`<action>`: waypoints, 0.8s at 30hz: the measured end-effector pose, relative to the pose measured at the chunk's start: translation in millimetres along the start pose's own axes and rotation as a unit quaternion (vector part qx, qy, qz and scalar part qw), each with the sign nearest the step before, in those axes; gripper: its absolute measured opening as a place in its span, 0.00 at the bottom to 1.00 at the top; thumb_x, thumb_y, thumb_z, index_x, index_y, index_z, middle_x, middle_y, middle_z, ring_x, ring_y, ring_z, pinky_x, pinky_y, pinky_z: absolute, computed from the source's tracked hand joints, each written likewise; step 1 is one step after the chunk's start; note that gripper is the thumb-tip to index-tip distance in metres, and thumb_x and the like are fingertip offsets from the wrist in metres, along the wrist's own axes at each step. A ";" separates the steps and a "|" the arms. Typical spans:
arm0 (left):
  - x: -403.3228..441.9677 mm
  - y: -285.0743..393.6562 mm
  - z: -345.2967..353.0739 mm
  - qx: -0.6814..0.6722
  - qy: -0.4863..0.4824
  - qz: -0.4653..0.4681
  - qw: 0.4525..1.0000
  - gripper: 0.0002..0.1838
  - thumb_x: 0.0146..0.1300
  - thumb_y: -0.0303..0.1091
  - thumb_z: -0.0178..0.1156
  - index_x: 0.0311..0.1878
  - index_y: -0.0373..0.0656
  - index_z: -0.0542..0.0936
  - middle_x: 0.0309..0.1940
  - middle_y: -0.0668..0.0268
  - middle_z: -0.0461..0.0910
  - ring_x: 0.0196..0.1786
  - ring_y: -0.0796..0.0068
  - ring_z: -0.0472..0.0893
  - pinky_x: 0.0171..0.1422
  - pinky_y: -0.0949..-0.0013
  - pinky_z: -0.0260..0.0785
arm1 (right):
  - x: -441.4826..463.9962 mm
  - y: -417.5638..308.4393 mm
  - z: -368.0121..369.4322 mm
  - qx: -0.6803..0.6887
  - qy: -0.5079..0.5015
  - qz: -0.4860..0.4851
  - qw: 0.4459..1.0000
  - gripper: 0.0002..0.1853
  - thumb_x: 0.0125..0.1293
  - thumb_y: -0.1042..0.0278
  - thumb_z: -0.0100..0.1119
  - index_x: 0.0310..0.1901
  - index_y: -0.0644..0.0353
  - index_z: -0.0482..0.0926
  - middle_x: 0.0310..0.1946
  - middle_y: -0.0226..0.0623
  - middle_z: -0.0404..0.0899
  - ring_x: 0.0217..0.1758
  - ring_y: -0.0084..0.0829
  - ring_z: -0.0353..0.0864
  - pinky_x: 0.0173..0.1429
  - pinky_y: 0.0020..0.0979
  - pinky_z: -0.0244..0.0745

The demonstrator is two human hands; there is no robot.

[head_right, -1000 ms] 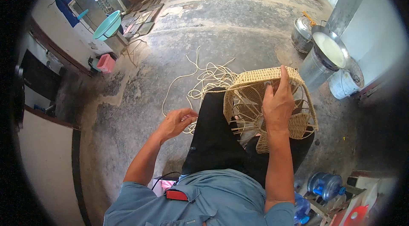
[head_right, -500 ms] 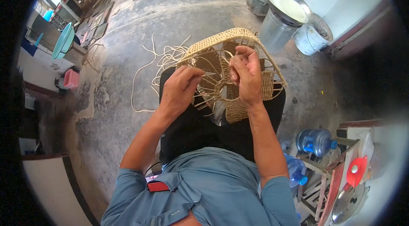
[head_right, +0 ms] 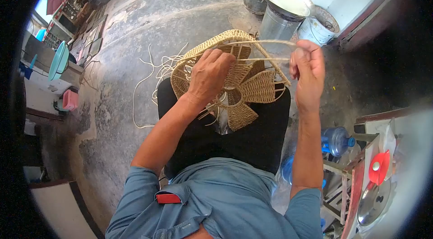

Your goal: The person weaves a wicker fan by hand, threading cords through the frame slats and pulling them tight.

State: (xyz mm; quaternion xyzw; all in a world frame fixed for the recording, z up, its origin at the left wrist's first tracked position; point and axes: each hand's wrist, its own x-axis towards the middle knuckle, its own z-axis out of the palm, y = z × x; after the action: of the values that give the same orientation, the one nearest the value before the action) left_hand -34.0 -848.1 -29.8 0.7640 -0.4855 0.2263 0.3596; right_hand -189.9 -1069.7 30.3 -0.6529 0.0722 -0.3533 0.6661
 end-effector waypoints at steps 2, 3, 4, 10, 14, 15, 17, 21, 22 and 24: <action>1.5 1.7 4.0 0.009 0.011 -0.014 1.000 0.05 0.72 0.26 0.69 0.48 0.43 0.85 0.41 0.63 0.84 0.49 0.57 0.85 0.54 0.56 0.80 | -4.1 -28.9 28.6 0.008 0.021 -0.058 0.998 0.16 0.85 0.73 0.61 0.68 0.59 0.74 0.43 0.29 0.83 0.40 0.17 0.78 0.45 0.22 0.74; 2.4 3.4 6.3 0.012 0.023 -0.018 1.000 0.04 0.73 0.27 0.70 0.47 0.44 0.85 0.40 0.64 0.84 0.47 0.58 0.85 0.53 0.56 0.80 | -8.3 -32.5 40.9 0.004 0.025 -0.085 0.996 0.17 0.83 0.75 0.62 0.68 0.59 0.74 0.45 0.31 0.84 0.42 0.19 0.81 0.48 0.24 0.76; 3.4 4.9 8.4 0.014 0.035 -0.022 0.999 0.03 0.73 0.29 0.70 0.47 0.44 0.85 0.40 0.64 0.84 0.46 0.59 0.85 0.52 0.56 0.80 | -13.0 -35.5 53.0 0.000 0.029 -0.113 0.993 0.18 0.82 0.77 0.63 0.68 0.59 0.73 0.48 0.34 0.86 0.45 0.21 0.84 0.50 0.25 0.79; -1.2 11.1 15.3 0.086 0.060 -0.021 0.994 0.06 0.69 0.29 0.70 0.48 0.45 0.85 0.36 0.65 0.80 0.43 0.59 0.83 0.47 0.57 0.79 | -46.9 24.5 51.0 -0.165 0.017 -0.052 0.985 0.16 0.80 0.78 0.64 0.65 0.61 0.77 0.51 0.35 0.89 0.46 0.24 0.89 0.53 0.31 0.85; -6.1 17.7 10.3 0.086 0.031 -0.027 0.995 0.10 0.67 0.27 0.68 0.51 0.44 0.86 0.39 0.64 0.79 0.45 0.58 0.83 0.50 0.57 0.78 | -54.3 34.4 65.7 -0.280 0.005 -0.011 0.960 0.20 0.79 0.76 0.64 0.70 0.60 0.78 0.55 0.41 0.92 0.44 0.27 0.91 0.51 0.32 0.86; -6.6 19.7 8.8 0.078 0.022 -0.033 0.996 0.11 0.67 0.27 0.67 0.52 0.44 0.86 0.40 0.63 0.79 0.47 0.58 0.83 0.52 0.56 0.78 | -53.0 35.1 69.0 -0.305 -0.003 -0.004 0.952 0.22 0.79 0.76 0.64 0.71 0.60 0.77 0.56 0.44 0.92 0.44 0.28 0.92 0.51 0.32 0.86; -5.9 22.7 5.1 0.071 0.000 -0.043 0.997 0.12 0.67 0.26 0.66 0.53 0.43 0.86 0.43 0.62 0.79 0.50 0.57 0.82 0.55 0.55 0.77 | -47.3 40.2 74.8 -0.344 -0.030 -0.054 0.937 0.30 0.79 0.75 0.63 0.81 0.55 0.71 0.59 0.49 0.91 0.49 0.45 0.94 0.54 0.43 0.87; -5.5 25.9 -1.2 0.072 -0.048 -0.052 0.995 0.12 0.66 0.25 0.65 0.52 0.42 0.86 0.46 0.58 0.78 0.54 0.54 0.80 0.59 0.52 0.73 | -27.1 63.0 87.3 -0.377 -0.043 -0.122 0.917 0.35 0.82 0.71 0.61 0.87 0.51 0.64 0.56 0.50 0.92 0.54 0.57 0.92 0.56 0.52 0.86; -5.0 26.2 -2.2 0.073 -0.057 -0.054 0.994 0.12 0.66 0.25 0.65 0.52 0.41 0.86 0.46 0.58 0.78 0.55 0.53 0.80 0.60 0.52 0.72 | -23.4 64.6 90.1 -0.377 -0.043 -0.118 0.917 0.36 0.83 0.69 0.60 0.88 0.50 0.62 0.56 0.50 0.92 0.55 0.60 0.92 0.56 0.53 0.85; -4.0 27.5 -2.4 0.074 -0.068 -0.057 0.993 0.11 0.66 0.25 0.65 0.51 0.41 0.86 0.47 0.57 0.78 0.54 0.53 0.80 0.59 0.52 0.71 | -19.0 64.5 92.2 -0.372 -0.037 -0.093 0.923 0.35 0.83 0.68 0.60 0.88 0.51 0.62 0.53 0.53 0.91 0.53 0.61 0.91 0.55 0.54 0.84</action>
State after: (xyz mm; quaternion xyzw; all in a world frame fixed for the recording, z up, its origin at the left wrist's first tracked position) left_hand -60.6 -851.4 -21.9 0.8286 -0.4465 0.1884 0.2804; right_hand -128.3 -990.1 -23.4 -0.8699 0.1127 -0.3373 0.3419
